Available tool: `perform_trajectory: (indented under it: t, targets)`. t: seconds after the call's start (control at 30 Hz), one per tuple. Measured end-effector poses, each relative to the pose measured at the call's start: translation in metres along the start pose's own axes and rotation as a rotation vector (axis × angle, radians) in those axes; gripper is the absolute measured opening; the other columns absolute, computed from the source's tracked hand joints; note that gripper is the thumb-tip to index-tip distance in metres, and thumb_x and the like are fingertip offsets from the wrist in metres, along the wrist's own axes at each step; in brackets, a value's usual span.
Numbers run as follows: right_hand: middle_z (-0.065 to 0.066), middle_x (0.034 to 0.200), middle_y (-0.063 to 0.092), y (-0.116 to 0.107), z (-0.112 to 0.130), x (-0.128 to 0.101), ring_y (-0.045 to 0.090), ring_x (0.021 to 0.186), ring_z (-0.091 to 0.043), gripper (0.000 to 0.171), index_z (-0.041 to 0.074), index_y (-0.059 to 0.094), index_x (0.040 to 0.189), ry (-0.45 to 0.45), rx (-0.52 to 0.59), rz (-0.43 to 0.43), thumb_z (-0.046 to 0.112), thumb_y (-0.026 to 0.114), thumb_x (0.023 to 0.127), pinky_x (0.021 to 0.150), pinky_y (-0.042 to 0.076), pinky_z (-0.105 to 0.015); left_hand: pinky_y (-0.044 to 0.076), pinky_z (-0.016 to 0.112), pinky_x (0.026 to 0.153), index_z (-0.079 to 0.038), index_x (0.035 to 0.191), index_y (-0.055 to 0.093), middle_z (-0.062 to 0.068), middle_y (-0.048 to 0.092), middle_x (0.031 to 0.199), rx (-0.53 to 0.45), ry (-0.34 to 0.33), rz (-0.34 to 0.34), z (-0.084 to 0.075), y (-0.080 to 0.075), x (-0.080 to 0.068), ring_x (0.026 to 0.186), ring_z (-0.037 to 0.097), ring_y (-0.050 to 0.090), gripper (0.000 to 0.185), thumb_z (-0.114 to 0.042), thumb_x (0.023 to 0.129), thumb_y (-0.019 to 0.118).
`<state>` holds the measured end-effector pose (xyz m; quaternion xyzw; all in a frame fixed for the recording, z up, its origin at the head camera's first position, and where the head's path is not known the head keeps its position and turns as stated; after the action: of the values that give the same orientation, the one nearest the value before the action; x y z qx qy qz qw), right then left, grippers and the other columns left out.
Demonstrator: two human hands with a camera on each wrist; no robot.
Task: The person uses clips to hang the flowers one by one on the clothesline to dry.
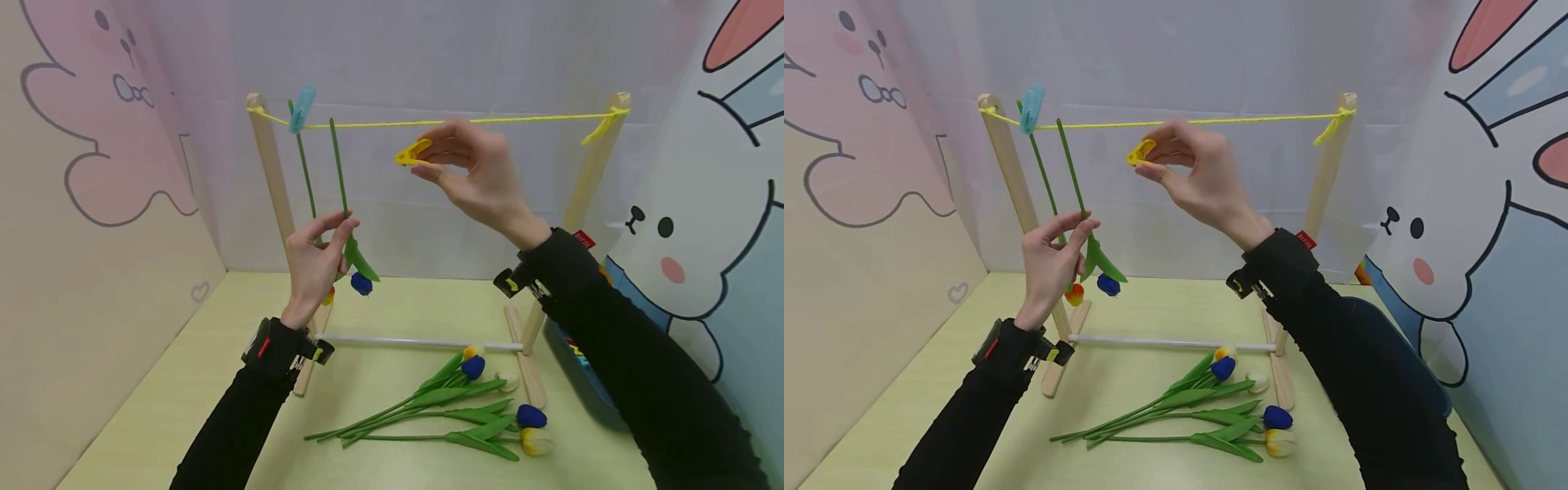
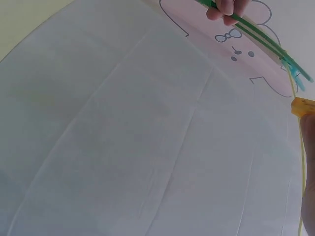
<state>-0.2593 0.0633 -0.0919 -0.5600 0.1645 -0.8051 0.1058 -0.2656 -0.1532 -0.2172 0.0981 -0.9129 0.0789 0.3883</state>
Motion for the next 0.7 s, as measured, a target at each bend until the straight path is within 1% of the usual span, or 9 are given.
perform_trajectory:
  t: [0.13, 0.2, 0.37, 0.47, 0.53, 0.63, 0.7]
  targets:
    - [-0.026, 0.107, 0.072, 0.004, 0.006, 0.011, 0.075, 0.093, -0.029, 0.034, -0.015, 0.062, 0.107, -0.034, -0.060, 0.034, -0.009, 0.079, 0.078, 0.089, 0.057, -0.019, 0.037, 0.016, 0.037, 0.008, 0.116, 0.070, 0.030, 0.074, 0.104, -0.003, -0.010, -0.003, -0.001, -0.001, 0.003, 0.034, 0.010, 0.045, 0.024, -0.003, 0.095, 0.067]
    - [-0.027, 0.108, 0.072, 0.005, 0.008, 0.017, 0.075, 0.095, -0.032, 0.033, -0.015, 0.062, 0.107, -0.042, -0.069, 0.047, -0.009, 0.079, 0.079, 0.090, 0.057, -0.019, 0.037, 0.016, 0.037, 0.008, 0.116, 0.070, 0.030, 0.074, 0.104, 0.001, -0.012, -0.003, -0.001, -0.002, 0.004, 0.034, 0.009, 0.045, 0.025, -0.003, 0.095, 0.067]
    - [-0.026, 0.108, 0.072, 0.008, 0.012, 0.030, 0.075, 0.097, -0.031, 0.032, -0.015, 0.063, 0.106, -0.051, -0.090, 0.074, -0.005, 0.079, 0.081, 0.091, 0.057, -0.021, 0.038, 0.016, 0.038, 0.008, 0.116, 0.070, 0.028, 0.074, 0.104, 0.027, -0.012, -0.005, -0.001, -0.003, 0.006, 0.034, 0.011, 0.045, 0.025, -0.004, 0.095, 0.068]
    - [-0.025, 0.106, 0.072, 0.009, 0.014, 0.039, 0.074, 0.095, -0.030, 0.030, -0.015, 0.064, 0.104, -0.056, -0.100, 0.077, -0.003, 0.079, 0.081, 0.091, 0.057, -0.021, 0.038, 0.016, 0.039, 0.007, 0.115, 0.071, 0.027, 0.075, 0.104, 0.043, -0.005, -0.005, -0.003, -0.003, 0.007, 0.034, 0.008, 0.045, 0.024, -0.005, 0.095, 0.068]
    - [-0.024, 0.102, 0.071, 0.010, 0.015, 0.044, 0.073, 0.091, -0.028, 0.028, -0.013, 0.066, 0.103, -0.057, -0.116, 0.073, -0.001, 0.080, 0.082, 0.089, 0.057, -0.018, 0.038, 0.016, 0.039, 0.007, 0.115, 0.071, 0.026, 0.075, 0.104, 0.048, 0.000, -0.005, -0.003, -0.002, 0.008, 0.035, 0.005, 0.045, 0.024, -0.006, 0.095, 0.068]
    - [-0.023, 0.098, 0.071, 0.013, 0.017, 0.052, 0.067, 0.085, -0.024, 0.026, -0.012, 0.068, 0.100, -0.073, -0.162, 0.078, 0.003, 0.080, 0.083, 0.084, 0.054, -0.012, 0.038, 0.016, 0.038, 0.006, 0.115, 0.071, 0.026, 0.075, 0.103, 0.056, 0.005, -0.006, -0.003, -0.002, 0.009, 0.034, 0.008, 0.045, 0.023, -0.006, 0.095, 0.068]
    - [-0.022, 0.096, 0.071, 0.015, 0.018, 0.057, 0.060, 0.079, -0.022, 0.025, -0.011, 0.068, 0.099, -0.086, -0.205, 0.079, 0.006, 0.080, 0.085, 0.078, 0.049, -0.010, 0.037, 0.016, 0.038, 0.006, 0.115, 0.071, 0.026, 0.075, 0.102, 0.059, 0.007, -0.007, -0.003, -0.002, 0.009, 0.034, 0.011, 0.045, 0.023, -0.006, 0.095, 0.067]
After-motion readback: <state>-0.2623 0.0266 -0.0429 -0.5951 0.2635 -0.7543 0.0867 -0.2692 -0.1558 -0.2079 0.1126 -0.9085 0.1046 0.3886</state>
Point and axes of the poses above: each hand's wrist, its own x-axis towards the middle knuckle, its own y-axis out of the palm, z = x × y, the point moved 8 cm from there along x, towards the middle knuckle
